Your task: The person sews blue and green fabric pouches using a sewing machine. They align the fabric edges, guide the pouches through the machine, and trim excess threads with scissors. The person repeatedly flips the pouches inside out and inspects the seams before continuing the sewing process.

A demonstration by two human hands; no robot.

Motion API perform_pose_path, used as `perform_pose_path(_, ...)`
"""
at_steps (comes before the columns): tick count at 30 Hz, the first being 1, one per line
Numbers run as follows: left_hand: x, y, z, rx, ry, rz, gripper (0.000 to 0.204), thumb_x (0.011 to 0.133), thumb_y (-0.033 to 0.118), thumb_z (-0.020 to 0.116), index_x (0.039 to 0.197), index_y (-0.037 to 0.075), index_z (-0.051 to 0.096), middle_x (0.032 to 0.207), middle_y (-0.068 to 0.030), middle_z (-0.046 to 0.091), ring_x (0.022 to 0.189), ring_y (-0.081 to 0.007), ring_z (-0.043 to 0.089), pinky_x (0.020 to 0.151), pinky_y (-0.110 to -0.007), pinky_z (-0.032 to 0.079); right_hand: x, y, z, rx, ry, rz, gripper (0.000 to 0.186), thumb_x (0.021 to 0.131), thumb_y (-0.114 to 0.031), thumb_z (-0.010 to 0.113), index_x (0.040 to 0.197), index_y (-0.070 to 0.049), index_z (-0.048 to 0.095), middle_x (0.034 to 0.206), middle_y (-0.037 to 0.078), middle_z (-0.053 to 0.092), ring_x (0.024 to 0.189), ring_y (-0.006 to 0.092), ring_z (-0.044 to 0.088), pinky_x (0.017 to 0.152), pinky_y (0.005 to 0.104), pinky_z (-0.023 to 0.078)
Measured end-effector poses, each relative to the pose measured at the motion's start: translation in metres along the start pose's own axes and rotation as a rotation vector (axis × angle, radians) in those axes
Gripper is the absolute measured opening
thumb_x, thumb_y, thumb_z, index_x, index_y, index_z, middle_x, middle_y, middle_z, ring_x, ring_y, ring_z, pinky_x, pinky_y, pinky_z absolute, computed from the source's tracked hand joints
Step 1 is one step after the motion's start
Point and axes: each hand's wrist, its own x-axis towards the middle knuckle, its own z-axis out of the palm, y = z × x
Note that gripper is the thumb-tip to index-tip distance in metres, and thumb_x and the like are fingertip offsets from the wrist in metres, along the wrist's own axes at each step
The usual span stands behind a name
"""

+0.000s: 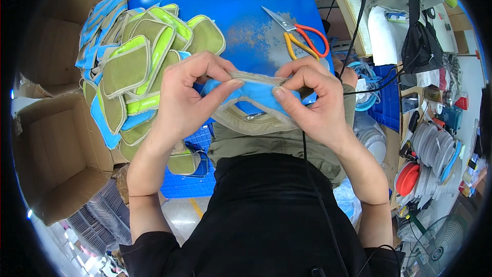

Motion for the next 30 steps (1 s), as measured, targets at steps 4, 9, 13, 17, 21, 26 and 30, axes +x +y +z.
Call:
perform_pose_path(4,-0.004,0.002,-0.001,-0.034,0.008,-0.041,0.015,0.082,-0.005,0.078,0.081,0.002,0.065,0.095,-0.0091,0.071,0.084,-0.0114,0.067,0.075,-0.026,0.054,0.0,0.0,0.001,-0.013,0.016,-0.031,0.013,0.081,-0.007,0.079,0.079,-0.001,0.067,0.094,0.011,0.069,0.081,0.0179,0.066,0.068,0.0283,0.05)
perform_pose_path(9,-0.005,0.0,0.001,-0.093,0.036,-0.012,0.015,0.082,-0.006,0.079,0.082,0.001,0.066,0.095,-0.0096,0.071,0.085,-0.0119,0.068,0.075,-0.026,0.054,0.001,0.002,0.003,-0.022,0.024,-0.053,0.015,0.08,-0.007,0.08,0.076,-0.002,0.066,0.093,0.01,0.069,0.078,0.0174,0.066,0.066,0.0285,0.05)
perform_pose_path(13,-0.006,0.001,0.001,-0.072,0.056,-0.02,0.014,0.081,-0.007,0.078,0.082,0.001,0.067,0.095,-0.0106,0.072,0.085,-0.0122,0.068,0.075,-0.026,0.054,0.003,0.001,0.004,-0.052,0.033,-0.088,0.017,0.079,-0.007,0.08,0.074,-0.002,0.064,0.091,0.01,0.068,0.077,0.0182,0.065,0.065,0.0293,0.05)
perform_pose_path(17,-0.007,0.001,0.0,-0.086,0.067,-0.003,0.014,0.081,-0.008,0.078,0.081,0.0,0.067,0.095,-0.0114,0.073,0.086,-0.0131,0.069,0.075,-0.027,0.055,0.006,0.001,0.003,-0.084,0.037,-0.129,0.019,0.077,-0.006,0.08,0.072,-0.002,0.063,0.088,0.01,0.068,0.075,0.0201,0.065,0.065,0.0306,0.049)
perform_pose_path(21,-0.008,0.003,-0.001,-0.048,0.091,0.132,0.016,0.079,-0.01,0.078,0.078,0.0,0.066,0.094,-0.0123,0.074,0.085,-0.0151,0.069,0.074,-0.028,0.054,0.007,-0.001,0.002,-0.092,0.025,-0.137,0.02,0.075,-0.006,0.081,0.071,-0.002,0.062,0.086,0.01,0.067,0.076,0.0224,0.065,0.066,0.0328,0.048)
perform_pose_path(26,-0.008,0.01,-0.005,0.024,0.096,0.22,0.018,0.074,-0.01,0.08,0.076,0.001,0.067,0.092,-0.0129,0.074,0.082,-0.017,0.07,0.073,-0.029,0.054,0.006,-0.003,-0.001,-0.102,0.04,-0.169,0.022,0.074,-0.006,0.081,0.069,-0.004,0.06,0.085,0.009,0.066,0.078,0.0244,0.064,0.068,0.034,0.048)
perform_pose_path(30,-0.009,0.017,-0.007,0.038,0.117,0.247,0.018,0.073,-0.01,0.081,0.076,0.001,0.067,0.092,-0.0132,0.075,0.082,-0.0176,0.07,0.073,-0.029,0.054,0.006,-0.01,-0.005,-0.113,0.045,-0.196,0.022,0.073,-0.005,0.081,0.069,-0.005,0.06,0.086,0.009,0.066,0.079,0.0245,0.063,0.068,0.0345,0.047)
